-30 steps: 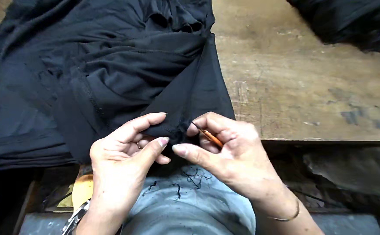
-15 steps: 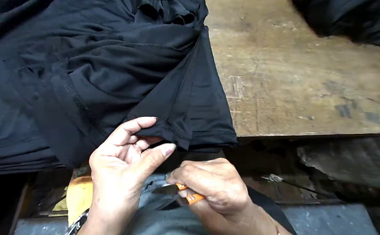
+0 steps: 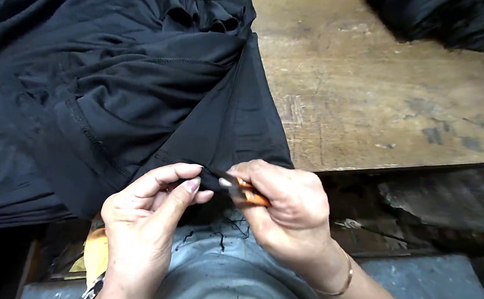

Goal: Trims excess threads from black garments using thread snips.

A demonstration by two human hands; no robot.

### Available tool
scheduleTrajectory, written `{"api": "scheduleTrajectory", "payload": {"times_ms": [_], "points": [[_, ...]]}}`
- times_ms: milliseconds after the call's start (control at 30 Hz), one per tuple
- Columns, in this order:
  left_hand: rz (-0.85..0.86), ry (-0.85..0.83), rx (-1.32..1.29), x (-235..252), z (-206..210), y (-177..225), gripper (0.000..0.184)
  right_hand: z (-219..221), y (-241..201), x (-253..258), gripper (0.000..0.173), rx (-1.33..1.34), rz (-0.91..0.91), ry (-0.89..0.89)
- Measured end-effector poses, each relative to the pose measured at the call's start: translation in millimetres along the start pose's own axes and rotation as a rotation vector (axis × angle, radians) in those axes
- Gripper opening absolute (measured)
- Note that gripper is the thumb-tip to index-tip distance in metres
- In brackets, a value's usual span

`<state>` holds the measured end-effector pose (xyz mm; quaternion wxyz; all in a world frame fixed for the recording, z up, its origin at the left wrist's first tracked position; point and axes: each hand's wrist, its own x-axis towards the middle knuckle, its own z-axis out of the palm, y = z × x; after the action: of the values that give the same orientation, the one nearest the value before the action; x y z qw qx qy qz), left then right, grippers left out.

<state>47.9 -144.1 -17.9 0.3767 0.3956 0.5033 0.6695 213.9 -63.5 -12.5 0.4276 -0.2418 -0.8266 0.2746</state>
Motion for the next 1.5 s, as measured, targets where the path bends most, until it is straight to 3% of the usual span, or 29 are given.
{"api": "scheduleTrajectory", "payload": {"times_ms": [133, 233, 300, 400, 467, 733, 1067, 1233, 1333, 1400, 1433, 1500], "points": [[-0.034, -0.001, 0.035, -2.2, 2.5, 2.3, 0.023, 1.2, -8.9, -13.6, 0.011, -0.016, -0.119, -0.096], [-0.050, -0.014, 0.037, -0.1, 2.6, 1.2, 0.032, 6.2, -9.5, -23.9, 0.011, 0.132, -0.084, -0.107], [-0.082, -0.023, 0.004, 1.8, 0.5, 3.2, 0.039, 5.2, -8.0, -31.4, 0.016, 0.425, 0.092, -0.147], [-0.116, -0.034, -0.068, 2.7, -5.0, 5.8, 0.049, -7.2, -3.9, -41.2, 0.047, 0.951, 0.583, -0.268], [-0.123, -0.057, -0.093, 2.2, -9.8, 6.0, 0.054, -13.9, 1.5, -44.2, 0.052, 1.101, 0.759, -0.285], [-0.158, -0.096, -0.141, -2.0, -10.5, 10.0, 0.066, -5.6, 2.4, -34.5, 0.041, 1.160, 0.849, -0.256], [-0.143, -0.123, -0.140, -1.9, -15.7, 8.4, 0.071, 1.0, 2.5, -27.0, 0.038, 1.036, 0.731, -0.205], [-0.115, -0.139, -0.107, -3.4, -15.5, 11.8, 0.076, -6.2, 3.9, -30.2, 0.045, 1.052, 0.622, -0.123], [-0.073, -0.146, -0.040, -7.4, -14.2, 17.2, 0.080, -8.2, 6.8, -30.2, 0.029, 0.711, 0.443, 0.006], [-0.067, -0.151, 0.004, -10.0, -12.4, 23.8, 0.077, -3.2, 8.7, -25.9, 0.046, 0.309, 0.334, 0.047], [-0.050, -0.148, 0.042, -10.2, -11.4, 26.9, 0.074, 1.4, 10.1, -23.4, 0.047, 0.158, 0.292, 0.063], [0.075, -0.149, 0.229, -5.1, -12.5, 28.9, 0.064, 7.5, 11.5, -18.1, 0.027, 0.070, 0.239, 0.087]]}}
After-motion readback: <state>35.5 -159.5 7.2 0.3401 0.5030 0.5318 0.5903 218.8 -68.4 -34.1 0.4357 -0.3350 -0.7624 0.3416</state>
